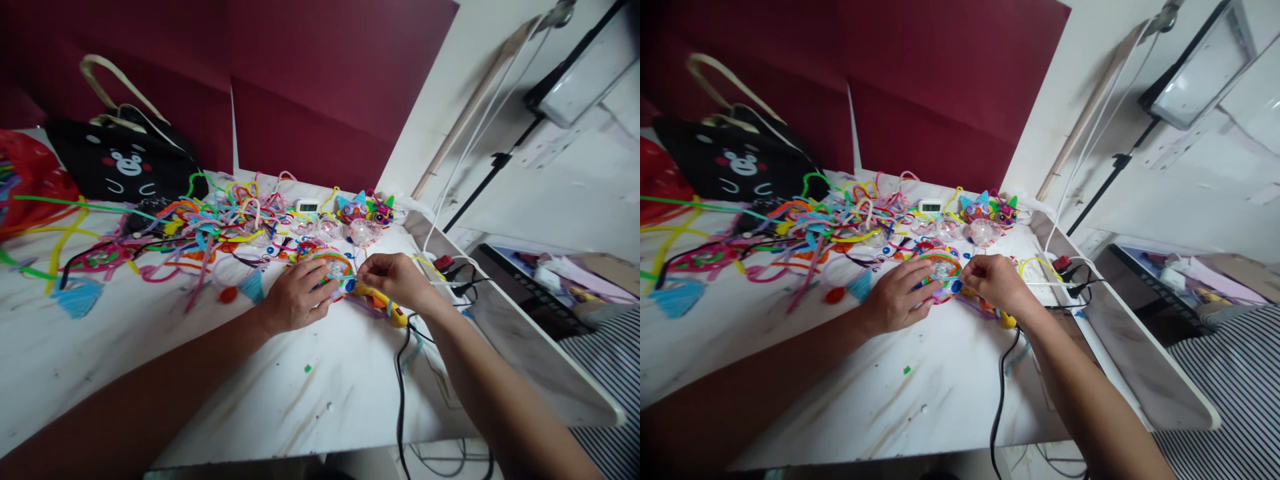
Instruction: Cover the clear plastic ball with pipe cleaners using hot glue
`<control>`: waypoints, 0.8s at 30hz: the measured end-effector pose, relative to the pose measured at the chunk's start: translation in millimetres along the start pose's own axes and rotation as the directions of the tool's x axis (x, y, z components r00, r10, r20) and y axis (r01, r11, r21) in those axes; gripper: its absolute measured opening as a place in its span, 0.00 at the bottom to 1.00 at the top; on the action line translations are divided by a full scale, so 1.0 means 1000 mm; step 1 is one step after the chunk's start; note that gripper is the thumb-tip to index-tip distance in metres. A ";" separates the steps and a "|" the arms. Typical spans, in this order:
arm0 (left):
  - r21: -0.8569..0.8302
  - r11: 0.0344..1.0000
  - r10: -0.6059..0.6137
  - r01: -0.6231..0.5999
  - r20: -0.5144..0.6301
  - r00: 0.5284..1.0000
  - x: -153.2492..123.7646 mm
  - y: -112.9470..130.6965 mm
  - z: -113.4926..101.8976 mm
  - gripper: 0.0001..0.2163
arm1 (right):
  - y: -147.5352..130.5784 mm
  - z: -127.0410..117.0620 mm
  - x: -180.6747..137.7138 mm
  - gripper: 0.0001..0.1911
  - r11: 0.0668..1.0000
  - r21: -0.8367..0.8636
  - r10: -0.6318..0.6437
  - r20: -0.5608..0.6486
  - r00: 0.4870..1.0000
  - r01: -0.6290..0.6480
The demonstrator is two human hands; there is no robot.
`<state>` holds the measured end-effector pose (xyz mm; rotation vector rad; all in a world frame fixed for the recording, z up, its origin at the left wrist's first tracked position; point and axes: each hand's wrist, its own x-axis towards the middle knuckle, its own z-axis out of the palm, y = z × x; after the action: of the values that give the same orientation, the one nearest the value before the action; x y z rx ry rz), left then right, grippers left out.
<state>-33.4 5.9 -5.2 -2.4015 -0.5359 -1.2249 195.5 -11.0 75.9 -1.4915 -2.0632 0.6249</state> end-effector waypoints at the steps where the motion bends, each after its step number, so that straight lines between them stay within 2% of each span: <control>1: 0.001 1.000 -0.001 0.001 0.002 1.000 0.000 0.000 0.000 0.13 | -0.004 -0.001 0.000 0.06 1.000 -0.027 -0.004 -0.010 1.000 0.004; 8: 0.015 1.000 -0.007 0.007 0.003 1.000 0.000 -0.001 0.000 0.13 | -0.032 -0.012 -0.003 0.04 0.974 -0.223 -0.043 -0.056 0.998 0.029; 12: 0.014 1.000 -0.006 0.006 -0.005 1.000 0.000 -0.001 0.000 0.12 | -0.032 -0.014 -0.003 0.06 0.942 -0.325 -0.091 -0.024 0.996 0.078; 19: -0.011 1.000 -0.028 0.028 0.018 0.999 -0.001 0.000 0.000 0.13 | -0.013 -0.004 0.008 0.05 0.953 -0.277 -0.144 -0.044 0.989 0.126; 24: -0.037 0.999 -0.009 0.008 -0.003 1.000 -0.004 -0.003 0.004 0.15 | -0.011 -0.001 0.014 0.05 0.948 -0.267 -0.184 -0.018 0.983 0.173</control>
<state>-34.0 9.7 -10.5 -2.4299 -0.5274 -1.2524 184.7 -0.6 85.6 -1.4206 -2.2857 0.2510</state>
